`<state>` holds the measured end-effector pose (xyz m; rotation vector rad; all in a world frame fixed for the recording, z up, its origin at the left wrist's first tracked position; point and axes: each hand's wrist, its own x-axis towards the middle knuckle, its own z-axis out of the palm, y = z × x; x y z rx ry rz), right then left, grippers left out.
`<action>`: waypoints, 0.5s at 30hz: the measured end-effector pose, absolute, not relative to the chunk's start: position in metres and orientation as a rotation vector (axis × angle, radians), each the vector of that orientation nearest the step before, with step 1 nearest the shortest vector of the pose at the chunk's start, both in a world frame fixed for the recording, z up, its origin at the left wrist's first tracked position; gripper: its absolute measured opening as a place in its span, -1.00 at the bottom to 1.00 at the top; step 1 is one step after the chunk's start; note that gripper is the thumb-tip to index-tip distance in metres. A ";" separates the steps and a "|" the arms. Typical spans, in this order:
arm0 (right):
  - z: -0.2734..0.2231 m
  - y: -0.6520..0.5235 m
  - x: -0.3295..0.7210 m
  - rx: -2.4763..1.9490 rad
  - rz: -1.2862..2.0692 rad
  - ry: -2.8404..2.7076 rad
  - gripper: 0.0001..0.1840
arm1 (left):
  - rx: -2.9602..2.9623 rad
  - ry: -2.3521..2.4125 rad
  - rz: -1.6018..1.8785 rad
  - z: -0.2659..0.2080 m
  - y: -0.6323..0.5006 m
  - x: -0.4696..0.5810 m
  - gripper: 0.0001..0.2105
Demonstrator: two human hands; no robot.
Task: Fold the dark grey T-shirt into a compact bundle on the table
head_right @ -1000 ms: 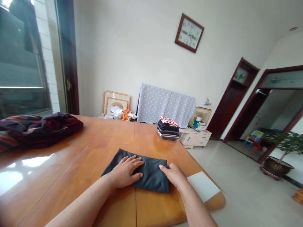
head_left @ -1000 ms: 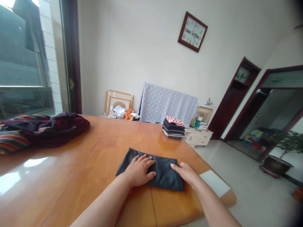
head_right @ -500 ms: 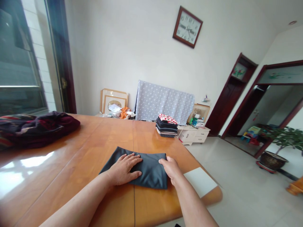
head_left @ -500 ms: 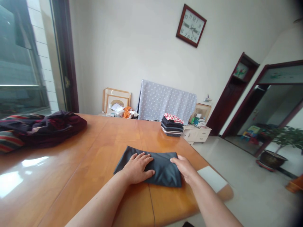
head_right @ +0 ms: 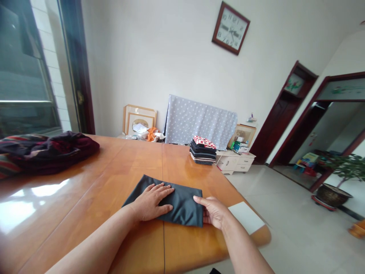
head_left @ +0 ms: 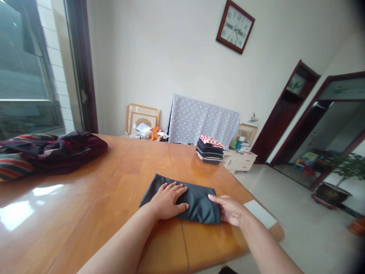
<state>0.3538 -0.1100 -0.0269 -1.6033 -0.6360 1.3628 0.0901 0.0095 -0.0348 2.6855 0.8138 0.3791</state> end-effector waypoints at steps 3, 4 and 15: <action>-0.024 -0.111 0.354 -1.618 1.381 -0.642 -0.61 | 2.672 0.818 0.366 -0.033 0.009 0.090 -0.31; -0.023 -0.111 0.353 -1.624 1.387 -0.656 -0.63 | 2.670 0.820 0.365 -0.033 0.010 0.090 -0.31; -0.033 -0.104 0.360 -1.475 1.251 -0.584 -0.56 | 2.697 0.805 0.337 -0.036 0.013 0.090 -0.30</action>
